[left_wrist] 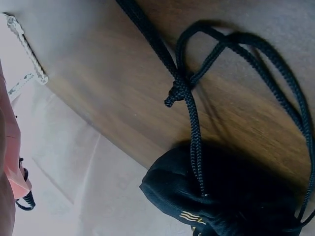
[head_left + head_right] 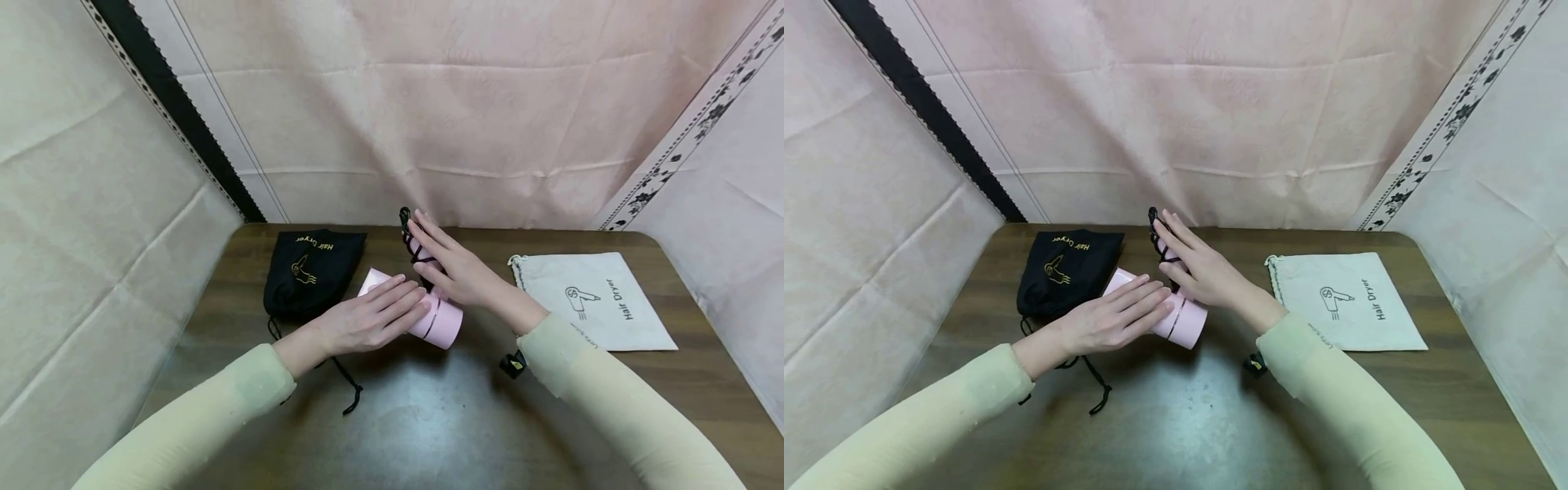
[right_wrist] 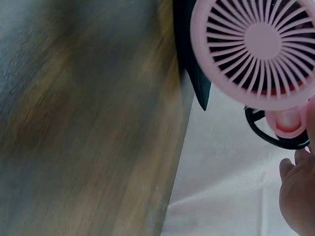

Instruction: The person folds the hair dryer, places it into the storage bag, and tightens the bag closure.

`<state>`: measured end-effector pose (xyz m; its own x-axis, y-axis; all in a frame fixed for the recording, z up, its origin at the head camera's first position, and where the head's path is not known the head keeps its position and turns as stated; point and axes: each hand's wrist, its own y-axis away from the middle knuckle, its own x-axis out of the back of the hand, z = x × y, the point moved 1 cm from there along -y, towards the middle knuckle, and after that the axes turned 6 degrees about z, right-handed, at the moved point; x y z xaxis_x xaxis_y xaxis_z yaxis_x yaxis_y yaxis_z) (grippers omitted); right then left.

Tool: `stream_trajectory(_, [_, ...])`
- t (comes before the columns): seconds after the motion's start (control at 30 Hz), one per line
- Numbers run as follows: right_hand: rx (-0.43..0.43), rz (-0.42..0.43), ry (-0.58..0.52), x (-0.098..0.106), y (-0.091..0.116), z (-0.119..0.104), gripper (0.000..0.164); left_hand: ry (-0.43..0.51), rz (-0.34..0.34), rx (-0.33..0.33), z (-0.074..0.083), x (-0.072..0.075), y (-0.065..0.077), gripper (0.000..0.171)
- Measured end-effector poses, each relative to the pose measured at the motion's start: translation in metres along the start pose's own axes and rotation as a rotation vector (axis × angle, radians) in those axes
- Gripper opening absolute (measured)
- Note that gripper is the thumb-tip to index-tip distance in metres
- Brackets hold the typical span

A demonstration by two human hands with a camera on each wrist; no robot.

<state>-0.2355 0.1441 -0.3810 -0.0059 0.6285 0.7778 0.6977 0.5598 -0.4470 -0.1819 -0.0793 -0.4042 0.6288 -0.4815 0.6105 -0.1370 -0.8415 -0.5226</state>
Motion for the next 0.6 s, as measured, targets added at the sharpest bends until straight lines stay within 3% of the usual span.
stream_trajectory(0.4, [0.033,-0.02,0.052,-0.0013,0.0041,-0.0015,0.062,0.013,0.021,0.002,0.0061,0.0018,-0.0029,0.04])
stream_trajectory(0.6, [0.046,0.001,0.039,0.0004,0.0038,-0.0045,0.059,-0.003,0.078,-0.004,0.0052,0.0004,-0.0085,0.037])
